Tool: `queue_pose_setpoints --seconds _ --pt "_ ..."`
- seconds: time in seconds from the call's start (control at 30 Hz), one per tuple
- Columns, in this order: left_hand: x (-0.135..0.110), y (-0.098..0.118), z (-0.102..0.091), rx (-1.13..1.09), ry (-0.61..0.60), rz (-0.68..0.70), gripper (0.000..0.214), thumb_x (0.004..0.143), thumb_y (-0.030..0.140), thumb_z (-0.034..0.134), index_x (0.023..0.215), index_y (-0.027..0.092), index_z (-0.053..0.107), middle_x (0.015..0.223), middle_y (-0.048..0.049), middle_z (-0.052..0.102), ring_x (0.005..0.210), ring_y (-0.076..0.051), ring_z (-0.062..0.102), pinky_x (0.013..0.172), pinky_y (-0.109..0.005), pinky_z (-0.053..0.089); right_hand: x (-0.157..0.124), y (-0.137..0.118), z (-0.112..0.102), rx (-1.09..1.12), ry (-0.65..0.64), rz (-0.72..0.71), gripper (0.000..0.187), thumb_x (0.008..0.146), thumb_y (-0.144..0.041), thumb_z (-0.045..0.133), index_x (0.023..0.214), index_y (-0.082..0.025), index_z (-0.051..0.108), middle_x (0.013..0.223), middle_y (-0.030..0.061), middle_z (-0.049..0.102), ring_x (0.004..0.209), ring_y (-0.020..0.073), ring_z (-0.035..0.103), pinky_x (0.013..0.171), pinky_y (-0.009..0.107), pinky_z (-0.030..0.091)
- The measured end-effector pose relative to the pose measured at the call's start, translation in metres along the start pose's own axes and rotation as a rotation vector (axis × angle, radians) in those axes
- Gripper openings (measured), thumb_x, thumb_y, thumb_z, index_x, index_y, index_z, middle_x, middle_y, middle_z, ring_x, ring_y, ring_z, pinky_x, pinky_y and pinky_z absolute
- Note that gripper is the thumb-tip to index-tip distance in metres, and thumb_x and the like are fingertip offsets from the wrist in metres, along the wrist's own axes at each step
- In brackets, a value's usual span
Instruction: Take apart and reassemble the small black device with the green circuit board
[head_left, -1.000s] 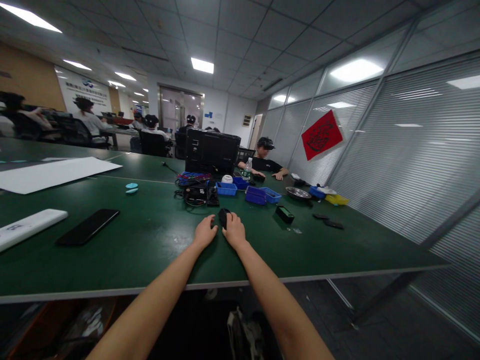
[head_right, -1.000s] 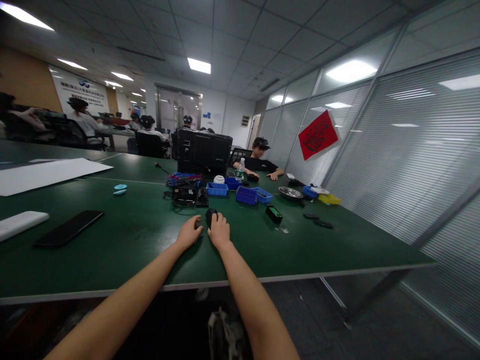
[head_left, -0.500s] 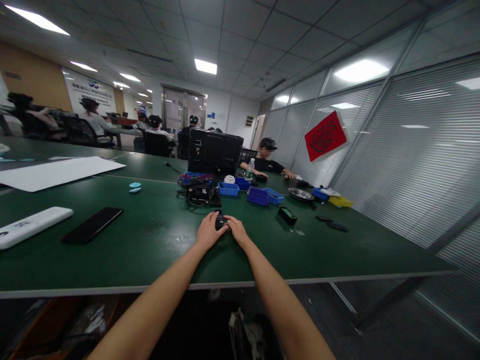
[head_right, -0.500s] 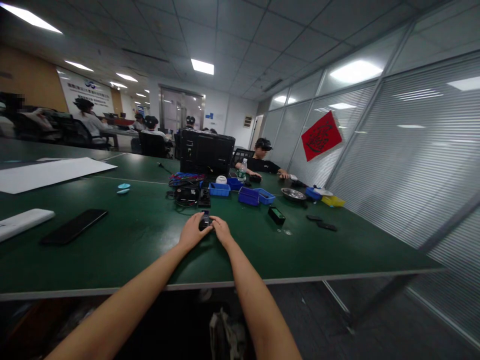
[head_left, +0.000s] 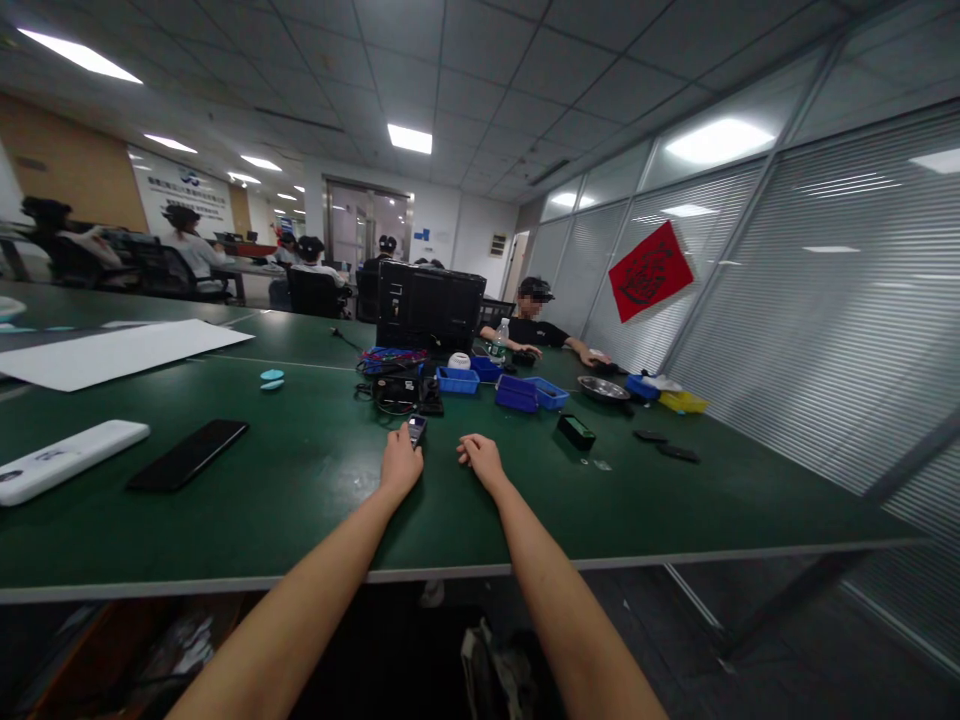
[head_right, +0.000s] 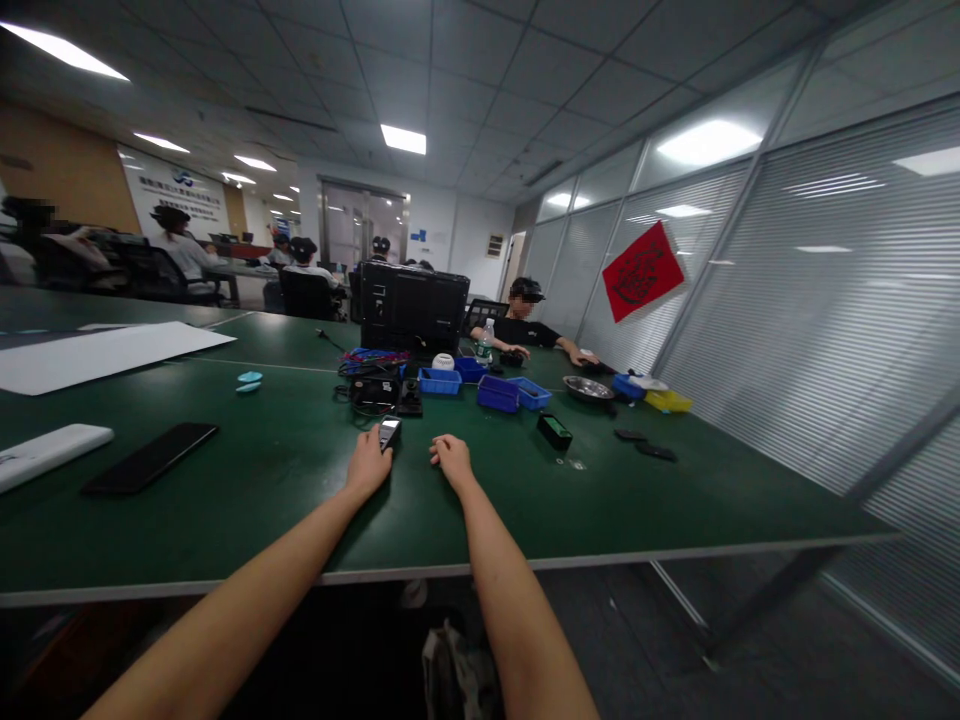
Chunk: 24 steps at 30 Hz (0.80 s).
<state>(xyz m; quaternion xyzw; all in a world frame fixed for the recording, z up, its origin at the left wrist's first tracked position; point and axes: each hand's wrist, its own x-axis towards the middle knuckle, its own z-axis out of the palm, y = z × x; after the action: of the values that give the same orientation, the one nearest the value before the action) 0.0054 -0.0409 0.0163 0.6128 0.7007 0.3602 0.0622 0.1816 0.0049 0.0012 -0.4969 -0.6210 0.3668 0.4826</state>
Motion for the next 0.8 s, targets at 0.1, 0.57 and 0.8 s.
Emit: queue_pose_setpoints --seconds 0.1,0.57,0.8 --pt "0.006 -0.013 -0.010 0.055 0.013 -0.041 0.054 0.077 0.025 0.045 0.128 0.012 0.032 0.115 -0.0169 0.044 0.097 -0.024 0.054 0.082 -0.032 0.041 -0.001 -0.001 0.000 -0.020 -0.012 -0.011 0.020 0.074 -0.026 0.045 0.078 -0.013 0.059 0.066 0.0021 0.062 0.046 0.0080 0.054 0.041 0.017 0.037" --pt "0.044 -0.125 -0.109 0.223 0.205 -0.411 0.064 0.075 0.040 0.044 0.129 0.007 0.031 0.113 -0.0222 0.048 0.103 -0.034 0.049 0.081 -0.042 0.041 -0.001 -0.003 0.001 -0.118 -0.018 -0.029 0.015 0.074 -0.024 0.048 0.077 -0.015 0.059 0.066 0.0013 0.063 0.047 0.0083 0.055 0.047 0.018 0.041" --pt "0.051 -0.140 -0.113 0.235 0.342 -0.464 0.077 0.068 0.046 0.054 0.127 0.005 0.029 0.116 -0.0221 0.046 0.108 -0.034 0.044 0.085 -0.041 0.038 -0.002 -0.005 0.001 -0.138 -0.019 -0.033 0.013 0.073 -0.019 0.048 0.078 -0.014 0.060 0.067 0.0012 0.063 0.048 0.0081 0.055 0.050 0.018 0.043"
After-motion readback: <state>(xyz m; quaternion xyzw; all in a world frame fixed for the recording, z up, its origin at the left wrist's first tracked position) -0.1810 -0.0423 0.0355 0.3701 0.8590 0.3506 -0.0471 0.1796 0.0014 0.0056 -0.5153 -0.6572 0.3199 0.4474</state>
